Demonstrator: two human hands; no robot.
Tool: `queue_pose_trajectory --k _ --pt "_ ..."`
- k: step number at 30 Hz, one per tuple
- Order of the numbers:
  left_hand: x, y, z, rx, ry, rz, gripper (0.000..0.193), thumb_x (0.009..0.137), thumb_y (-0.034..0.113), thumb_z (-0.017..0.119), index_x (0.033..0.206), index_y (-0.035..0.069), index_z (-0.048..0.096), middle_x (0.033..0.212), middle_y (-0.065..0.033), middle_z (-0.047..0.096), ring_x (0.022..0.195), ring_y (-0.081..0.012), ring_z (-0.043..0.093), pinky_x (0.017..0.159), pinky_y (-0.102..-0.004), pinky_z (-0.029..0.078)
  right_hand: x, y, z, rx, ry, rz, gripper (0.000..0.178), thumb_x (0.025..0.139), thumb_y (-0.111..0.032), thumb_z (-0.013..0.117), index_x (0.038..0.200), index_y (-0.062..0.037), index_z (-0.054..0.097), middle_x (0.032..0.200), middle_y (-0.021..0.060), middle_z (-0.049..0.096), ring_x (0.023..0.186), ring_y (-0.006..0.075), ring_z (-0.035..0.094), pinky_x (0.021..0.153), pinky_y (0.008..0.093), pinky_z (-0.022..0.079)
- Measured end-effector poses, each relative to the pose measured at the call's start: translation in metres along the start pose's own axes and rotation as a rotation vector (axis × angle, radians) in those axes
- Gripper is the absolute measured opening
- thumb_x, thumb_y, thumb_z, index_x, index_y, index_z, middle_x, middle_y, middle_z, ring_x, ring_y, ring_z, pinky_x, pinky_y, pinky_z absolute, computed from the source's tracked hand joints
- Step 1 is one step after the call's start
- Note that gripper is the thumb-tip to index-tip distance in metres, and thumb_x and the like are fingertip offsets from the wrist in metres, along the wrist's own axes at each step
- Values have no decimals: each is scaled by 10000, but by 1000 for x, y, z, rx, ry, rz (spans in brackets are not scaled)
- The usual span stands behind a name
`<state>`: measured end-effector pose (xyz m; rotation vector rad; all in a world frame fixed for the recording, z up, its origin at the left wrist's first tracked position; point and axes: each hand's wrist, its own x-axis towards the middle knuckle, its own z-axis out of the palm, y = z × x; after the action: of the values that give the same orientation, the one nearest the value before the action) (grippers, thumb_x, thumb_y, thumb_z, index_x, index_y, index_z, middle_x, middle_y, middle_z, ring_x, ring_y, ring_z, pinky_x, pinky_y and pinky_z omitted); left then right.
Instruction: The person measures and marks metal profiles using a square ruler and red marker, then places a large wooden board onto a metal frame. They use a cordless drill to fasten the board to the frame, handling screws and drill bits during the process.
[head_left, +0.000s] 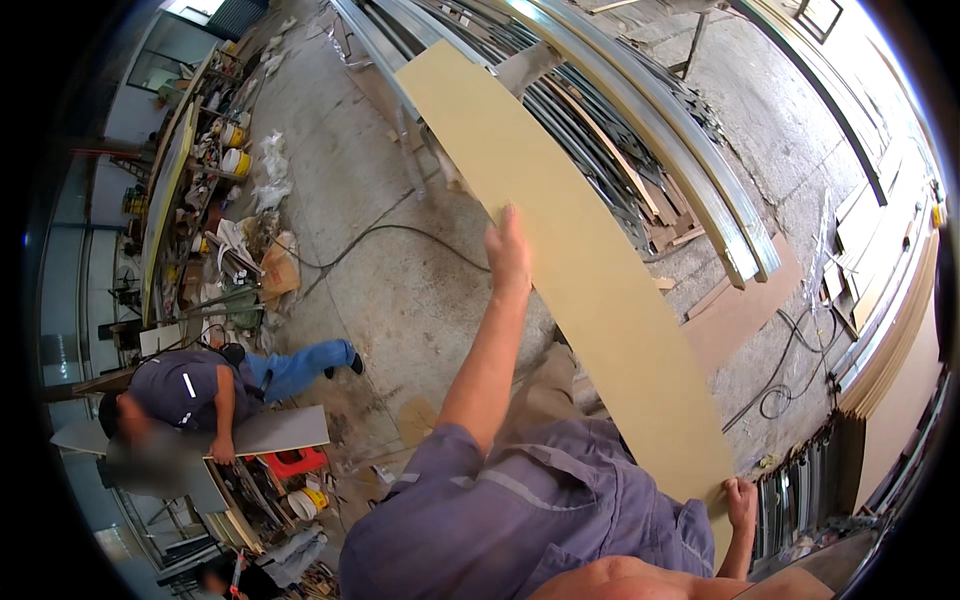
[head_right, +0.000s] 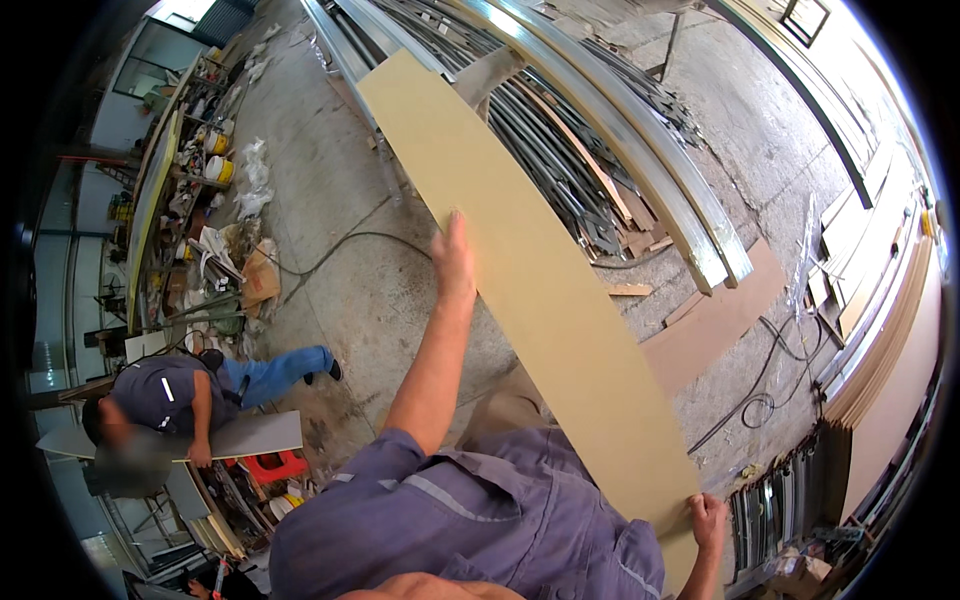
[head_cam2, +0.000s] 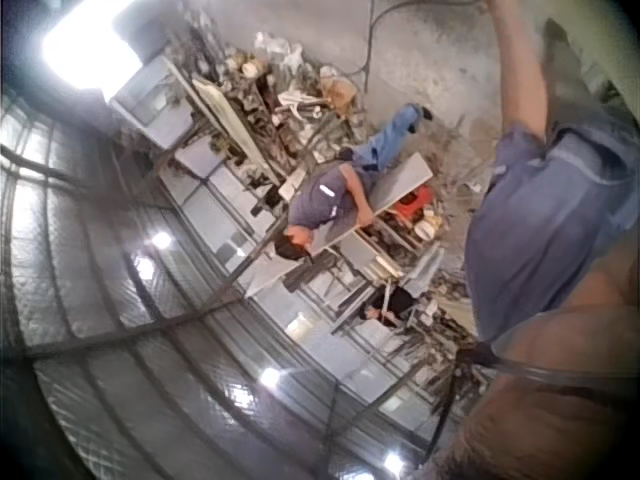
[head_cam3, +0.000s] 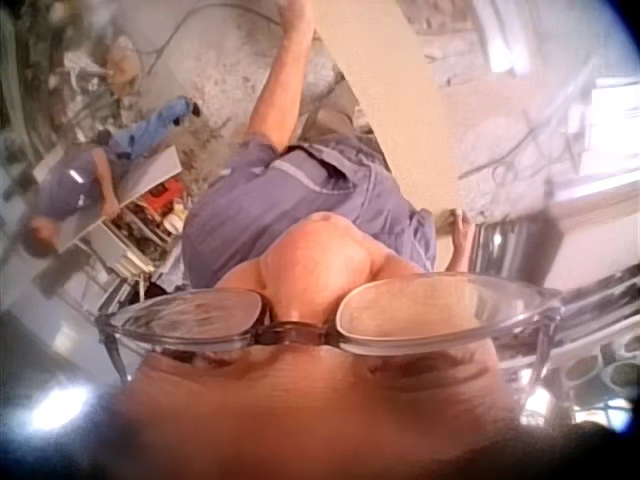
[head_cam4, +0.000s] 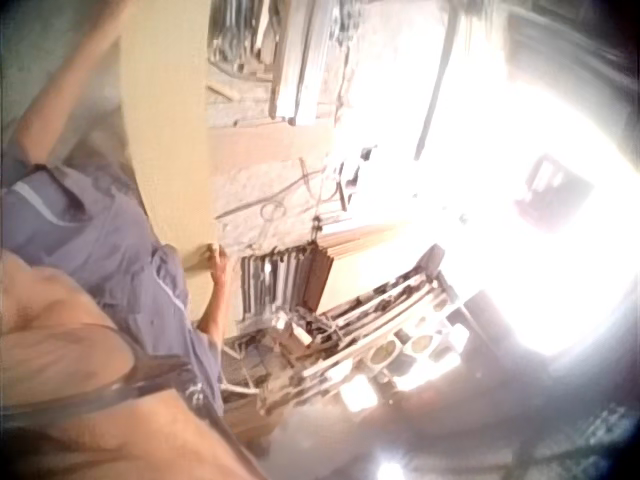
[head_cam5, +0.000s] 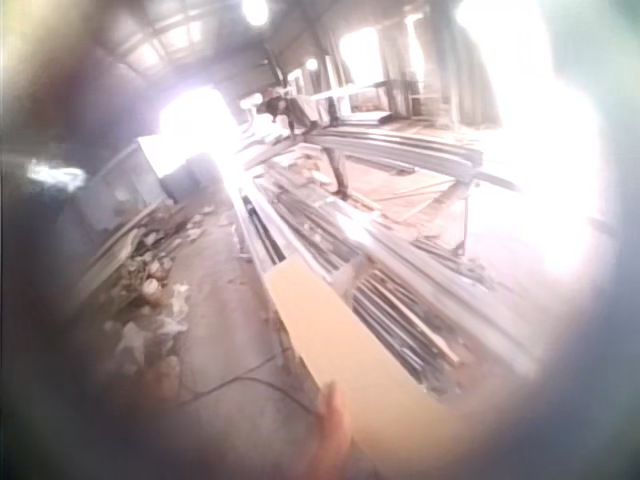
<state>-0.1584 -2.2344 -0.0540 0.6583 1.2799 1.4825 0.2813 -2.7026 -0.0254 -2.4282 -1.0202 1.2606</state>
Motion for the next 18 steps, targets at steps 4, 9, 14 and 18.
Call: queue_pose_trajectory --k 4,9,14,18 --pt "0 1 -4 60 30 -28 455 1048 316 509 1211 -108 547 1135 -155 647 987 -214 640 847 -347 521 3 10 21 15 -42 39 455 868 -371 560 737 53 665 550 105 503 559 163 511 533 374 377" --pt "8 -10 -6 188 92 -66 455 1053 332 510 1181 -101 564 1104 -140 656 963 -200 636 845 -341 519 5 21 25 21 64 81 396 848 -303 574 698 60 623 531 98 454 543 151 455 513 377 328" --pt "25 -17 -9 231 79 -25 472 1052 347 517 1160 -108 581 1114 -146 659 977 -198 638 823 -342 524 13 -7 23 5 57 119 356 848 -249 581 682 65 592 539 54 413 553 120 413 506 361 295" --pt "23 2 2 239 67 -64 459 1050 338 520 1160 -100 598 1123 -149 668 998 -203 644 823 -342 526 2 -6 24 51 72 133 367 851 -256 584 690 75 587 538 76 401 550 120 417 506 362 294"
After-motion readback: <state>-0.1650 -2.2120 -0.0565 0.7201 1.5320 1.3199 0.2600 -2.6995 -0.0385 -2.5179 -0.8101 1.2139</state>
